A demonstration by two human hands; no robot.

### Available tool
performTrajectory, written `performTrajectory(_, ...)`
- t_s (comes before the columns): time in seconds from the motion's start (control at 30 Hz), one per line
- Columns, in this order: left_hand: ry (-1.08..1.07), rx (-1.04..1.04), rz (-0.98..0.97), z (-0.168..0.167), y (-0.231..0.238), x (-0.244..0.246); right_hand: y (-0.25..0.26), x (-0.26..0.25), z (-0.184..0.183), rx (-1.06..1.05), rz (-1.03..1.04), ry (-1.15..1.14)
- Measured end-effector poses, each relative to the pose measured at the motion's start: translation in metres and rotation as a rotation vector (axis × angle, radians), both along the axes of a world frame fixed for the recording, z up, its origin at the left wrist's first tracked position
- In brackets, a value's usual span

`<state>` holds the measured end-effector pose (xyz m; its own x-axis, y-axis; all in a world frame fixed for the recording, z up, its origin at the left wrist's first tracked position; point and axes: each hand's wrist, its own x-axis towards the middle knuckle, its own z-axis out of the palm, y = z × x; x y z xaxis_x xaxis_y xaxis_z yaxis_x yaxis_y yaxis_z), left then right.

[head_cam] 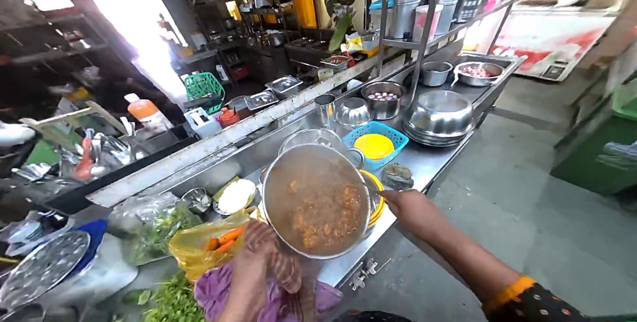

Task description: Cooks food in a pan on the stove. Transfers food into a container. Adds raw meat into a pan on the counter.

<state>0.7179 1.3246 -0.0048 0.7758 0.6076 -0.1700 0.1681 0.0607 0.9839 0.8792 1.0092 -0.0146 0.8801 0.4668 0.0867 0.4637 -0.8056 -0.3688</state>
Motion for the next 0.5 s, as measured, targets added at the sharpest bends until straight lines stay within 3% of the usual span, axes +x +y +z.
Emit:
performTrajectory(0.3,0.042,0.315,0.082,0.021,-0.017,0.059,0.007,0.097,0.000,0.067,0.129,-0.116)
performTrajectory(0.5,0.149,0.357,0.223,0.029,-0.051,0.097,-0.002,0.143,-0.011,0.031,0.196,-0.036)
